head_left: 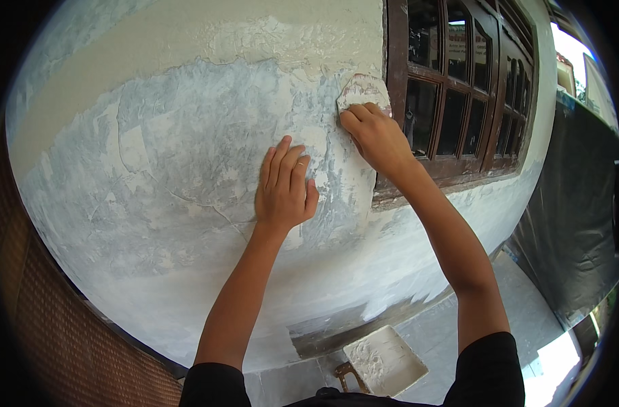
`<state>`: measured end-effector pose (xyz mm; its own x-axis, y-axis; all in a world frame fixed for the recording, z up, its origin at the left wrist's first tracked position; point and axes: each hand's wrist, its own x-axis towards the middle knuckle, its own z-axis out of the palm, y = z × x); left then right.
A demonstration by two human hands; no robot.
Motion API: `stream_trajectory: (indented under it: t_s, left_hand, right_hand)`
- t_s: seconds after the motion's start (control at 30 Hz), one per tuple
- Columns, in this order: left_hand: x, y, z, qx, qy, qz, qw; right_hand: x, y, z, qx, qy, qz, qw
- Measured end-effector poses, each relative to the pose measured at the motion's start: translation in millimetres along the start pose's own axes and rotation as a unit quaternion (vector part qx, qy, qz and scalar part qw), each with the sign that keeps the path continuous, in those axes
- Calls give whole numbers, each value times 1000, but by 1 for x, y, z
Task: The person applies wall putty to a damaged exterior wall surface using a scraper.
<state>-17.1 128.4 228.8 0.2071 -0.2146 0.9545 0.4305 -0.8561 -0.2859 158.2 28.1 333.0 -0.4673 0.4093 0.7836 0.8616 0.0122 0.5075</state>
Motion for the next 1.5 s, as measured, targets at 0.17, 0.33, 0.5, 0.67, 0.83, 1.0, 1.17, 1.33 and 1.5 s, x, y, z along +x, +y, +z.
stream_trajectory:
  t_s: [0.17, 0.33, 0.5, 0.67, 0.83, 1.0, 1.17, 1.33, 1.5]
  left_hand:
    - [-3, 1, 1, 10, 3, 1, 1000]
    - [-6, -2, -3, 12, -7, 4, 1000]
    - [-2, 1, 0, 0, -1, 4, 1000]
    - [-4, -1, 1, 0, -4, 3, 1000]
    - [-4, 0, 0, 2, -3, 1, 1000]
    - [-5, -1, 0, 9, -1, 0, 1000]
    - [-3, 1, -1, 18, 1, 0, 1000]
    - [-5, -2, 1, 1, -2, 2, 1000]
    - [-4, 2, -1, 3, -2, 0, 1000]
  right_hand:
    - [-19, -12, -24, 26, 44, 8, 999]
    - [-14, 2, -74, 71, 143, 88, 983]
    - [19, 35, -96, 228, 180, 172, 941]
    - [52, 55, -77, 386, 172, 204, 883]
    - [70, 50, -59, 522, 83, 310, 790]
    - [67, 65, -40, 498, 67, 372, 780]
    - [55, 84, -42, 503, 175, 344, 773]
    - [69, 68, -23, 454, 127, 312, 825]
    - [62, 89, -41, 482, 156, 380, 774]
